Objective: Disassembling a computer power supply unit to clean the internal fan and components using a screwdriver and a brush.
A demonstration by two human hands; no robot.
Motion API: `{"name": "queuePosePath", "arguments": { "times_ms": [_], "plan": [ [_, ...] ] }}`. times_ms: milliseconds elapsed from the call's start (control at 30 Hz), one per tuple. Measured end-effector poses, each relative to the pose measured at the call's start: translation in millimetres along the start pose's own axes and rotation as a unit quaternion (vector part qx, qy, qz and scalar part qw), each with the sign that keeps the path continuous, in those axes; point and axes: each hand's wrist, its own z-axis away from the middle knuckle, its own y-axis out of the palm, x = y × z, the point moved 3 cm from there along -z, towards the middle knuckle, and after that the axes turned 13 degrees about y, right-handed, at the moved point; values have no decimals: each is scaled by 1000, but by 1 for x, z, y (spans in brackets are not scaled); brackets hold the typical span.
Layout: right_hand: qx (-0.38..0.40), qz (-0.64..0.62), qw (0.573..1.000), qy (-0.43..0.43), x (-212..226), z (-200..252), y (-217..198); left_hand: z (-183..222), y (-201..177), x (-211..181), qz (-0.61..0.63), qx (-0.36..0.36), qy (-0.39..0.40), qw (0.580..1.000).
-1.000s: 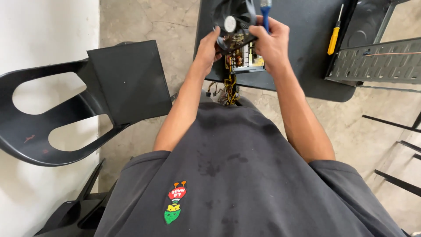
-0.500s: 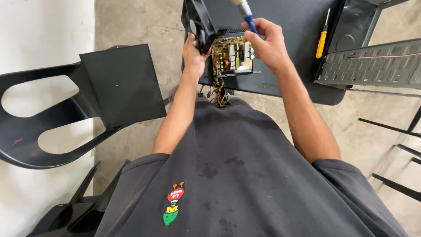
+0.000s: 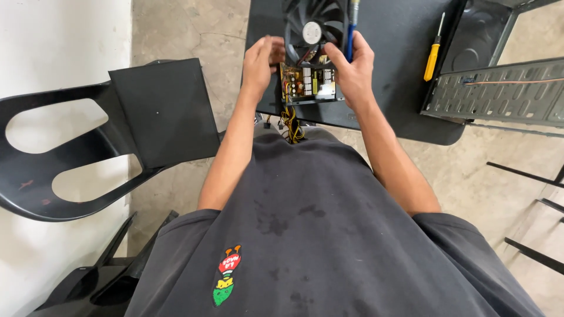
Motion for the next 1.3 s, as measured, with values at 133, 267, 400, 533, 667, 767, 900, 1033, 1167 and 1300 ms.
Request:
{"name": "queuePosePath", "arguments": {
  "times_ms": [133,267,400,533,667,767,900,1033,1167,1300],
  "plan": [
    [-12,-64,996,69,-7,5,-11,13,-3,5,-63,-34,21,997],
    [83,-80,991,69,-19,3,-9,7,15,-8,126,-13,44,991],
    [34,69,996,51,-22,-9,-7,-9,22,13,256,-9,39,966],
    [-83,333,921,-182,17,-11,-30,-7,19,14,88,-96,70,989],
    [11,564,807,-176,85,9,17,-6,26,0,64,-63,135,987],
    [230,704,670,-57,94,23,31,-13,33,7,53,-116,125,984],
    [218,679,700,-29,98,2,24,-16,28,3,60,-84,187,977],
    [257,717,648,-16,96,22,33,-11,24,3,-8,-40,158,987],
    [166,709,678,-99,97,1,9,-11,26,1,-3,-83,151,985],
    [292,724,620,80,78,18,12,-12,22,12,-29,-76,178,981]
  ]
}}
